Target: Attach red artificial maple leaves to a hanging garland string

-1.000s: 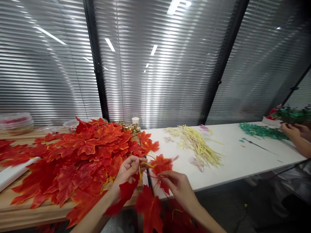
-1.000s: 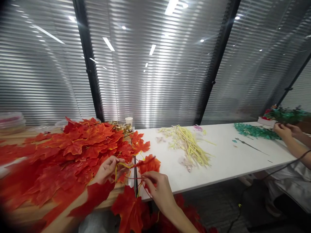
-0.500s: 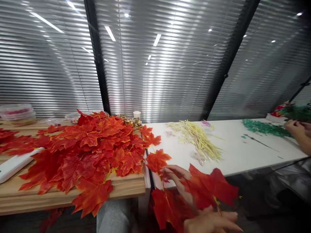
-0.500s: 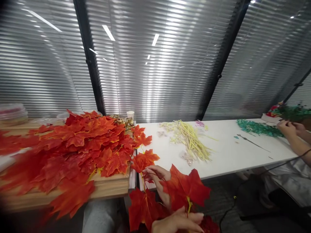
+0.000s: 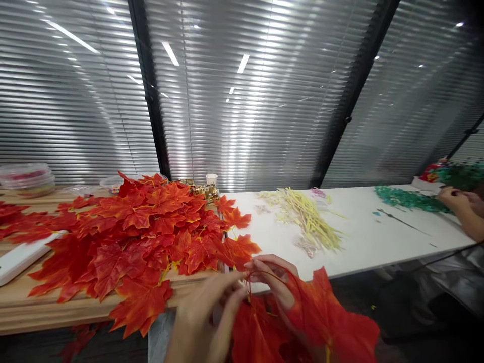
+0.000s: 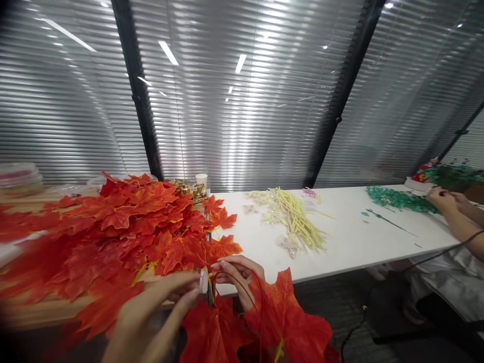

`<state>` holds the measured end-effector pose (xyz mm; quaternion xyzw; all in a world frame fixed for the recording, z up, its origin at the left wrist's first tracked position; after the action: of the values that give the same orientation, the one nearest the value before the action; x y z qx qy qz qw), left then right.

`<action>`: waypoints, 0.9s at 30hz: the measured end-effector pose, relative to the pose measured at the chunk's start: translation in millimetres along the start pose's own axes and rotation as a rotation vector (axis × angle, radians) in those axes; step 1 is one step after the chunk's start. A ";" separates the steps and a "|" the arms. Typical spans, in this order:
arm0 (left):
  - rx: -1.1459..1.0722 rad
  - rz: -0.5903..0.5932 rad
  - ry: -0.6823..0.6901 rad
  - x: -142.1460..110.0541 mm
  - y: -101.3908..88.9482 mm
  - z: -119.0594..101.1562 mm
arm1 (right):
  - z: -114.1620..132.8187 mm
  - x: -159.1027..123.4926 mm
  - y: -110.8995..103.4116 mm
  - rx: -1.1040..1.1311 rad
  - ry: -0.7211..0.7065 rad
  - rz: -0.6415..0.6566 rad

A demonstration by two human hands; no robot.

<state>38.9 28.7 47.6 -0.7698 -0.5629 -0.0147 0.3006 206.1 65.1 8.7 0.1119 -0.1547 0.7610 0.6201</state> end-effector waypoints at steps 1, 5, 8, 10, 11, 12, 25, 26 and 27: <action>-0.052 -0.016 -0.072 5.8 2.3 6.4 | -0.6 0.4 1.8 0.066 0.016 0.007; -0.239 0.036 -0.255 20.1 28.2 26.7 | -4.9 -0.3 7.6 0.274 0.051 -0.025; -0.357 0.030 -0.274 18.9 35.5 33.4 | -12.0 -0.8 9.1 0.384 0.079 -0.066; -0.458 0.042 -0.266 16.9 36.2 35.3 | -16.7 -0.3 9.1 0.423 0.091 -0.082; -0.502 0.048 -0.263 16.4 36.0 35.9 | -18.7 0.0 8.9 0.437 0.094 -0.091; -0.538 0.051 -0.264 16.4 35.7 36.7 | -20.5 0.2 8.5 0.447 0.096 -0.102; -0.554 0.027 -0.285 20.3 30.5 43.7 | -17.4 -2.0 3.6 0.266 0.098 -0.058; -0.554 0.033 -0.279 20.5 30.3 44.0 | -17.6 -1.6 3.2 0.251 0.099 -0.041; -0.554 0.037 -0.273 20.6 30.2 44.4 | -18.2 -1.1 2.9 0.239 0.097 -0.024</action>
<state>58.9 62.1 5.2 -0.8273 -0.5588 -0.0585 0.0012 203.8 70.3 -8.9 0.1501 -0.0314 0.7710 0.6181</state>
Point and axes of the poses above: each hand's wrist, its own x-axis towards the middle knuckle, its own y-axis out of the palm, z = x × y, the point moved 5 cm from there along x, towards the middle knuckle, and after that the axes turned 13 degrees about z, right-handed, at the moved point
